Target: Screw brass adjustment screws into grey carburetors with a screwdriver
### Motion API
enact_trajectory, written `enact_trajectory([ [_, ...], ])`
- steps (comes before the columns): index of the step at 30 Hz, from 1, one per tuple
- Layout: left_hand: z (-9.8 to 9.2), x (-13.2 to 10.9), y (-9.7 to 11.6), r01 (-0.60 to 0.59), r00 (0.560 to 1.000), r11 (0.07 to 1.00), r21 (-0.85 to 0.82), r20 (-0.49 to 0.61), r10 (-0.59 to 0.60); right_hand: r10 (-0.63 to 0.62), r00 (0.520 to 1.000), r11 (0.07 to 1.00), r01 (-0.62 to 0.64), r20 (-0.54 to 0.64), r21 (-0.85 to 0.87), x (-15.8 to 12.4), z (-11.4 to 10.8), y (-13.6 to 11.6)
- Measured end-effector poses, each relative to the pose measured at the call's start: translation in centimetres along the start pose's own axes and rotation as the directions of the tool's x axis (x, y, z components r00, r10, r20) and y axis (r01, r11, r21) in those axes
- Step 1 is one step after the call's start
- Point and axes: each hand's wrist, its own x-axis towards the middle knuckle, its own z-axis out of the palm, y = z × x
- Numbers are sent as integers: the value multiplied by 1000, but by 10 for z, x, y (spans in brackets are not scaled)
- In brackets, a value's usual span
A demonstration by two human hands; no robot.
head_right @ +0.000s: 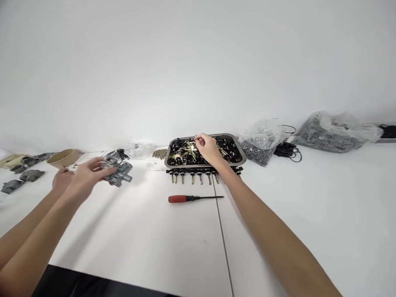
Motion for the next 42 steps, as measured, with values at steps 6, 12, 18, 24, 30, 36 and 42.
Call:
enact_trajectory([
  [6, 27, -57, 29, 111, 896, 959, -260, 443, 16, -77, 972, 991, 49, 223, 126, -65, -24, -54],
  [12, 64, -106, 55, 266, 796, 898, -349, 605, -1, -94, 690, 972, -91, 718, 215, -146, -62, -104],
  [18, 95, -129, 77, 357, 698, 856, -372, 715, 20, -18, 768, 930, -223, 641, 293, -186, -90, -105],
  [24, 126, -133, 71, 473, 560, 757, -450, 817, 136, -18, 813, 841, -303, 582, 449, -202, -111, -100],
  [30, 147, -118, 69, 409, 372, 803, -432, 883, 285, 69, 905, 940, -200, 419, 278, -205, -133, -109],
  [36, 141, -58, 61, 59, 665, 904, -423, 692, 281, 79, 923, 994, -44, 377, -100, -204, -141, -121],
  [42, 160, -28, -5, -97, 993, 959, -265, 42, 112, 52, 898, 961, 74, 437, -268, -202, -120, -123],
])
